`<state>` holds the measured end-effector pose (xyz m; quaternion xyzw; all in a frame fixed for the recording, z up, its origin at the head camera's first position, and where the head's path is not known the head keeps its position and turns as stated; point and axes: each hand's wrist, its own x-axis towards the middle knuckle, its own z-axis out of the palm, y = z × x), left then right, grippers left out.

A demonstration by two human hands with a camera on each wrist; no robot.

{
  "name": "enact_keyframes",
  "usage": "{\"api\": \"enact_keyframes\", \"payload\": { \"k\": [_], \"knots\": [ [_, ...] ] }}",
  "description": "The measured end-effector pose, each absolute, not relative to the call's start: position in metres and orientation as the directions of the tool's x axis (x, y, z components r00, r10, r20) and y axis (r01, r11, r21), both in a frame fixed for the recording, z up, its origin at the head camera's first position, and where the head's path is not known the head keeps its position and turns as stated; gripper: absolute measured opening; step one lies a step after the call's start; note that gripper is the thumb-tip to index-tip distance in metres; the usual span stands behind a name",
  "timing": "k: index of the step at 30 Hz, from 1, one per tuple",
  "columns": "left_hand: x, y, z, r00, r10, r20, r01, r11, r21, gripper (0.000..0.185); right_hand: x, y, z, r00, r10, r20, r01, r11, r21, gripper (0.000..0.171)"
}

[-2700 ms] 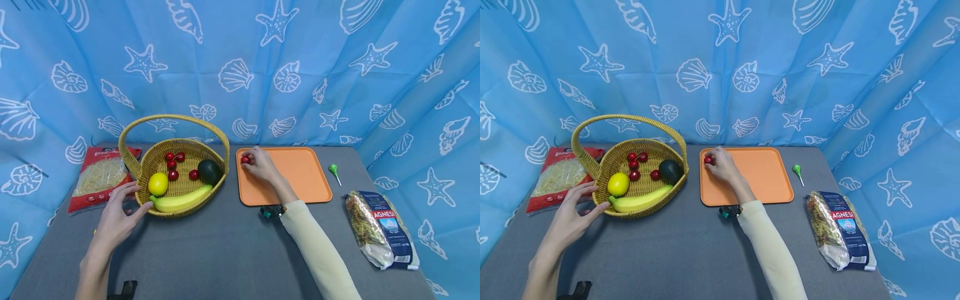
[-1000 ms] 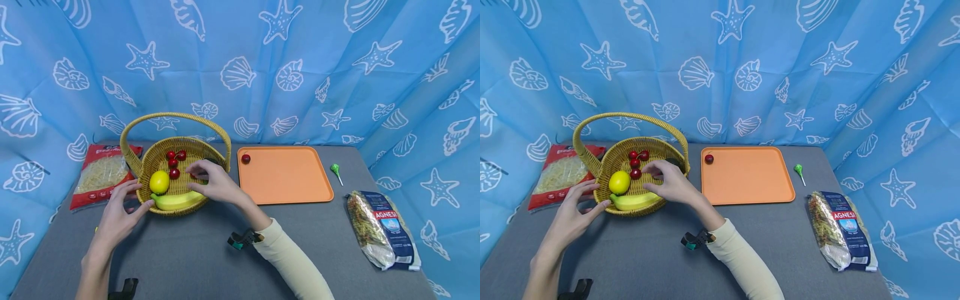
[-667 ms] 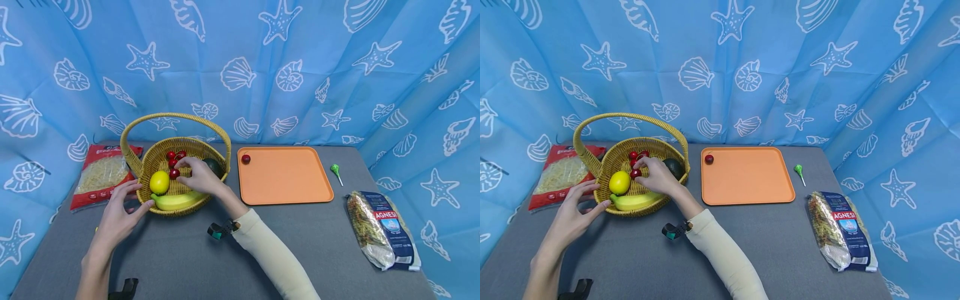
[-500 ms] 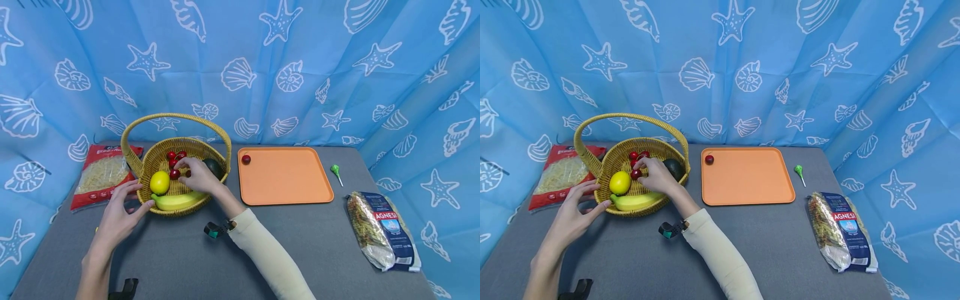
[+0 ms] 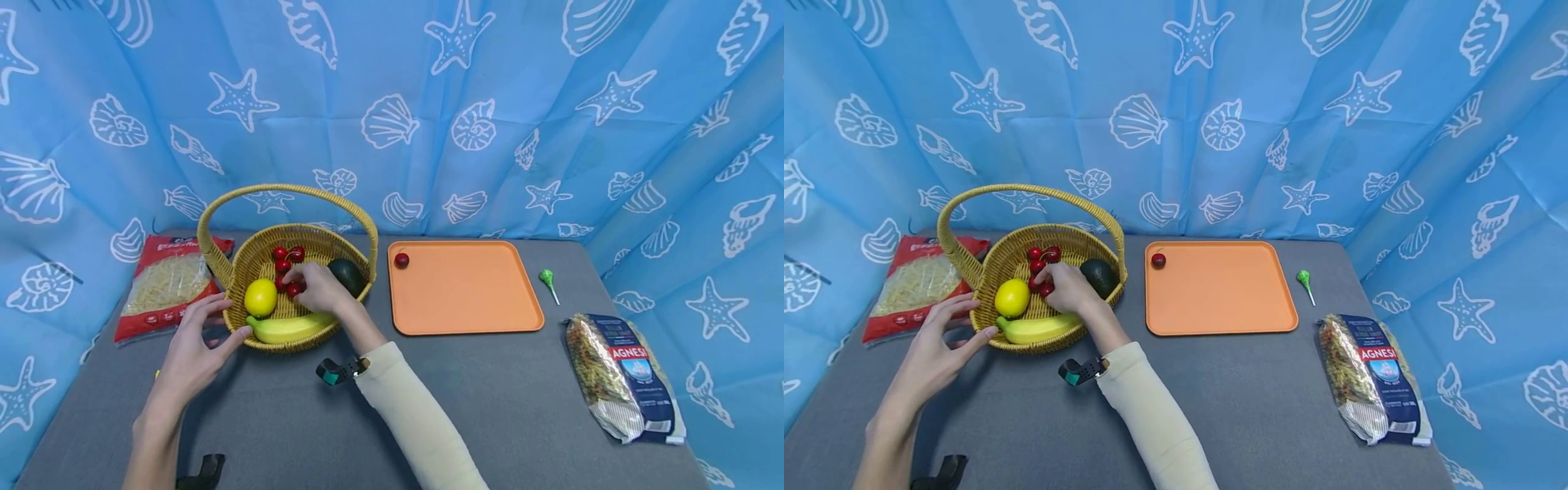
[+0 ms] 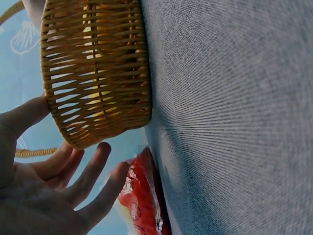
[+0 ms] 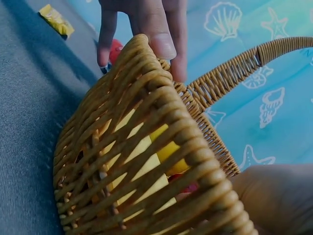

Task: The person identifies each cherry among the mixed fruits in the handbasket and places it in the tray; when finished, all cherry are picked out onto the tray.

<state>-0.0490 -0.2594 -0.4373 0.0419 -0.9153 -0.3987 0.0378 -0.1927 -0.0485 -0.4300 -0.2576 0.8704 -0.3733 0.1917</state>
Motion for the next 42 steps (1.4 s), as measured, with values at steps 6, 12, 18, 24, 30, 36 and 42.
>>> {"api": "enact_keyframes", "payload": {
  "k": [6,12,18,24,30,36,42],
  "knots": [
    [-0.049,-0.259,-0.437,-0.994,-0.108,0.029,-0.052,0.677,0.734,0.065,-0.193,-0.050,-0.432,-0.779,-0.597,-0.194,-0.290,0.617,-0.732,0.035],
    [-0.049,-0.259,-0.437,-0.994,-0.106,0.039,-0.043,0.680,0.732,0.064,-0.192,-0.051,-0.432,-0.774,-0.596,-0.215,-0.290,0.635,-0.716,0.030],
    [-0.049,-0.259,-0.437,-0.994,-0.105,0.043,-0.040,0.678,0.734,0.064,-0.190,-0.049,-0.431,-0.784,-0.592,-0.187,-0.266,0.592,-0.761,0.030],
    [-0.049,-0.259,-0.437,-0.994,-0.102,0.039,-0.040,0.676,0.736,0.064,-0.185,-0.044,-0.425,-0.775,-0.618,-0.133,-0.311,0.557,-0.770,0.032],
    [-0.049,-0.260,-0.436,-0.995,-0.098,0.031,-0.043,0.673,0.738,0.064,-0.174,-0.027,-0.407,-0.747,-0.664,-0.023,-0.349,0.422,-0.837,0.032],
    [-0.050,-0.259,-0.436,-0.994,-0.104,0.025,-0.053,0.677,0.735,0.065,-0.158,0.007,-0.388,-0.742,-0.669,0.040,-0.333,0.317,-0.888,0.027],
    [-0.049,-0.258,-0.436,-0.994,-0.111,0.023,-0.059,0.680,0.731,0.065,-0.139,0.054,-0.376,-0.754,-0.651,0.091,-0.290,0.205,-0.935,0.028]
  ]
}}
